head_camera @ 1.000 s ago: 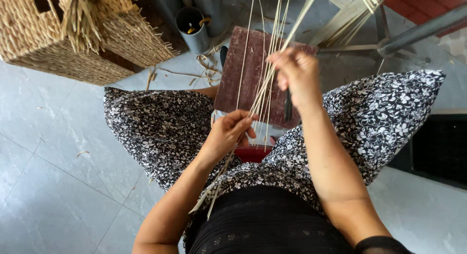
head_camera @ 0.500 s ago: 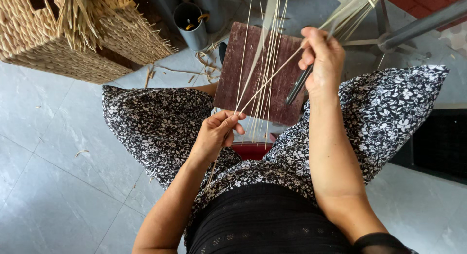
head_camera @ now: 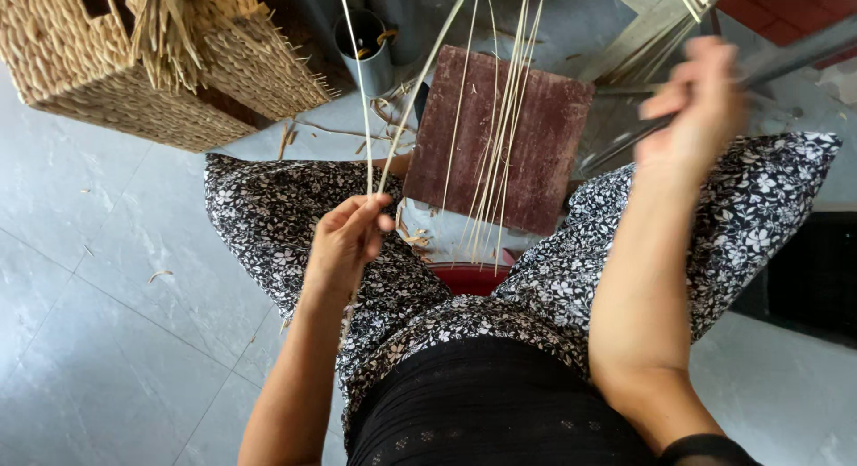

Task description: The person sits on the floor and splits thin bamboo strips with a small knife, shaving and drawing each strip through the blade to split it lengthwise into narrower strands. Finished strands are laid onto a red board on their lap, and scrap pieces are set aside on the floor.

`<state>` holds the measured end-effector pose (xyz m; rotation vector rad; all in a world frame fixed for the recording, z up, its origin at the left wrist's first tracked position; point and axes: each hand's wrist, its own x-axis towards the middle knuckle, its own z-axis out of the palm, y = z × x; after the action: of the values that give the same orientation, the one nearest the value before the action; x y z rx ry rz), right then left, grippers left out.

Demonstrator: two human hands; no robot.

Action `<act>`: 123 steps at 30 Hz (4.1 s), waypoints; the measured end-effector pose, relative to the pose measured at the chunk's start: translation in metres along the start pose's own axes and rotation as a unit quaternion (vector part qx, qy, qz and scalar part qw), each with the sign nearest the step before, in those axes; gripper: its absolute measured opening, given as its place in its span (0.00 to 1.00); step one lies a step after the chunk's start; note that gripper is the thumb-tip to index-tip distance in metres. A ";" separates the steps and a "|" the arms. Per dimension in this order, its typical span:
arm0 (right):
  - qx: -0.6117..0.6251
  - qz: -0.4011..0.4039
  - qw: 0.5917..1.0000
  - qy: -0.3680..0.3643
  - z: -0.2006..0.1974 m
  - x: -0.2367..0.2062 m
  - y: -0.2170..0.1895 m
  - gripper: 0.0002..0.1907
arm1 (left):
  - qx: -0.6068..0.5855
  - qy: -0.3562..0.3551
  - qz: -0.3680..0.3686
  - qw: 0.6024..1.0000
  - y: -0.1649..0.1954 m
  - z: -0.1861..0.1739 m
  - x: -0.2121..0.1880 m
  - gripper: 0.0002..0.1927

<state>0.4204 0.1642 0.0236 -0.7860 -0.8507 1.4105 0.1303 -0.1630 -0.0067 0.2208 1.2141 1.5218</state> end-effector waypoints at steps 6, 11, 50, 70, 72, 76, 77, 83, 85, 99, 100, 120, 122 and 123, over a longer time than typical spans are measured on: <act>-0.176 0.130 0.938 -0.268 0.076 -0.103 0.046 0.08 | -0.018 -0.033 0.001 0.999 -0.015 0.045 0.016 0.09; -0.268 0.163 0.891 -0.329 0.093 -0.136 0.064 0.13 | 0.001 -0.068 -0.024 0.997 -0.021 0.066 0.013 0.11; -0.119 0.174 0.934 -0.288 0.087 -0.120 0.051 0.12 | -0.014 -0.072 0.000 0.997 -0.024 0.049 -0.003 0.08; -0.188 0.160 0.842 -0.480 0.096 -0.132 0.023 0.28 | -0.035 -0.021 0.070 0.997 0.000 0.048 -0.005 0.07; -0.161 0.190 0.843 -0.478 0.098 -0.138 0.017 0.26 | -0.003 -0.024 0.068 0.997 0.001 0.051 -0.006 0.07; -0.114 0.222 0.857 -0.451 0.103 -0.143 0.015 0.20 | 0.065 -0.019 0.060 0.996 0.002 0.054 -0.009 0.06; -0.116 0.218 0.863 -0.441 0.104 -0.143 0.016 0.18 | 0.072 -0.018 0.057 0.996 0.002 0.054 -0.009 0.06; -0.160 0.161 0.896 -0.382 0.098 -0.134 0.030 0.11 | 0.076 -0.023 0.043 0.996 0.003 0.048 -0.013 0.06; -0.164 0.133 0.908 -0.362 0.093 -0.125 0.031 0.09 | 0.075 -0.026 0.037 0.996 0.004 0.044 -0.015 0.05; -0.159 0.083 0.946 -0.270 0.075 -0.097 0.008 0.09 | 0.059 -0.067 0.000 0.996 0.020 0.023 -0.033 0.04; -0.161 0.081 0.947 -0.266 0.074 -0.095 0.007 0.09 | 0.059 -0.065 -0.002 0.996 0.021 0.021 -0.033 0.04; -0.072 -0.017 0.993 -0.096 0.015 -0.040 -0.028 0.09 | 0.084 -0.035 0.001 0.996 0.041 -0.021 -0.046 0.06; -0.053 -0.009 0.995 -0.088 0.020 -0.041 -0.032 0.10 | 0.070 -0.015 0.009 0.997 0.042 -0.020 -0.043 0.06; -0.059 -0.002 0.993 -0.104 0.025 -0.045 -0.033 0.10 | 0.063 -0.002 0.013 0.998 0.040 -0.017 -0.040 0.06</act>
<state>0.4155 0.1177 0.0631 -0.7352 -1.1041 1.4662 0.1084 -0.1992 0.0349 0.3245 1.3092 1.4679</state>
